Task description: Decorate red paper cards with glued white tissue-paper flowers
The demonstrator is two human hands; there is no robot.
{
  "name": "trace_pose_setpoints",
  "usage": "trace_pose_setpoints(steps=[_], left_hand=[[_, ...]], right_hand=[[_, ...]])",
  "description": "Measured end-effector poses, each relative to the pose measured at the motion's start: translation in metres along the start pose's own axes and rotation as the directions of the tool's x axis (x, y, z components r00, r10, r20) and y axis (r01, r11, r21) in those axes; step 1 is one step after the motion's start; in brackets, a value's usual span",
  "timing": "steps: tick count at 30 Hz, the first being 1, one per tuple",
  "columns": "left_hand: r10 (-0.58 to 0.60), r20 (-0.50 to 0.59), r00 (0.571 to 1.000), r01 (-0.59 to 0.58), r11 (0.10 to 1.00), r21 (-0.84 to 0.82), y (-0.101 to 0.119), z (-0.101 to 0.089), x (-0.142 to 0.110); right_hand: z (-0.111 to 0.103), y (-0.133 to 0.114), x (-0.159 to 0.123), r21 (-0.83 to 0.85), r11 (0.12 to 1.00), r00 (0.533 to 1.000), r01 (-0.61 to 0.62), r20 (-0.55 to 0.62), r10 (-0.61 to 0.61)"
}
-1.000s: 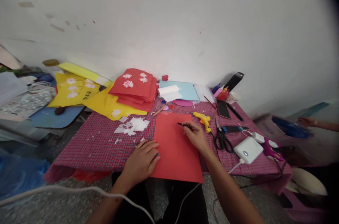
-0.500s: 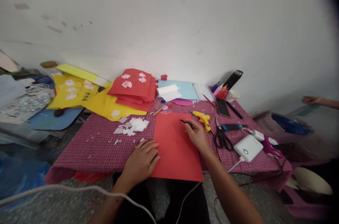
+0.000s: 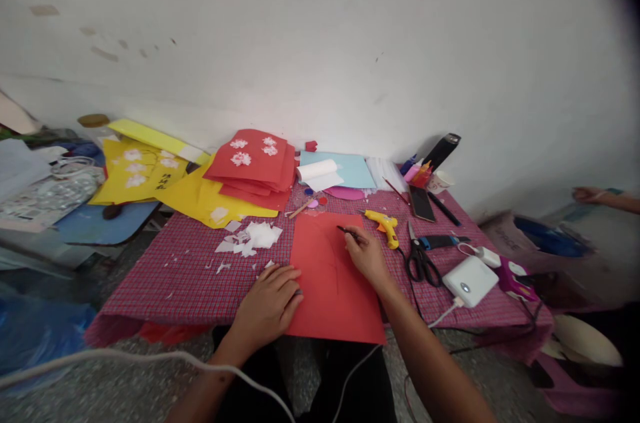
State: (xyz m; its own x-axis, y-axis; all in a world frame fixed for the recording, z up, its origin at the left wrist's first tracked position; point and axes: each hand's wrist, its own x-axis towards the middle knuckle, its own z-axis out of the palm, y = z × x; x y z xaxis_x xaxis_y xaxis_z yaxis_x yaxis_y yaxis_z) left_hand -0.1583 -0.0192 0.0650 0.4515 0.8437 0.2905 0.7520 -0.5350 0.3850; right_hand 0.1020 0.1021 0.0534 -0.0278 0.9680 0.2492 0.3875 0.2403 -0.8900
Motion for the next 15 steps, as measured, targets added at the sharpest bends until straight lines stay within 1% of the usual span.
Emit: trace_pose_setpoints(steps=[5, 10, 15], left_hand=[[0.003, -0.002, 1.000, -0.003, 1.000, -0.006, 0.000, -0.001, 0.000], [-0.006, 0.007, 1.000, 0.006, 1.000, -0.002, 0.000, -0.001, 0.001], [0.000, 0.005, 1.000, 0.000, 1.000, 0.002, 0.000, 0.000, 0.000]], right_hand=[[0.004, -0.008, -0.004, 0.009, 0.999, 0.998, 0.033, 0.061, -0.033], [0.001, -0.019, -0.007, -0.023, 0.997, 0.990, 0.067, 0.123, -0.064], [0.001, -0.016, -0.009, -0.035, 0.998, 0.994, 0.049, 0.104, -0.046]])
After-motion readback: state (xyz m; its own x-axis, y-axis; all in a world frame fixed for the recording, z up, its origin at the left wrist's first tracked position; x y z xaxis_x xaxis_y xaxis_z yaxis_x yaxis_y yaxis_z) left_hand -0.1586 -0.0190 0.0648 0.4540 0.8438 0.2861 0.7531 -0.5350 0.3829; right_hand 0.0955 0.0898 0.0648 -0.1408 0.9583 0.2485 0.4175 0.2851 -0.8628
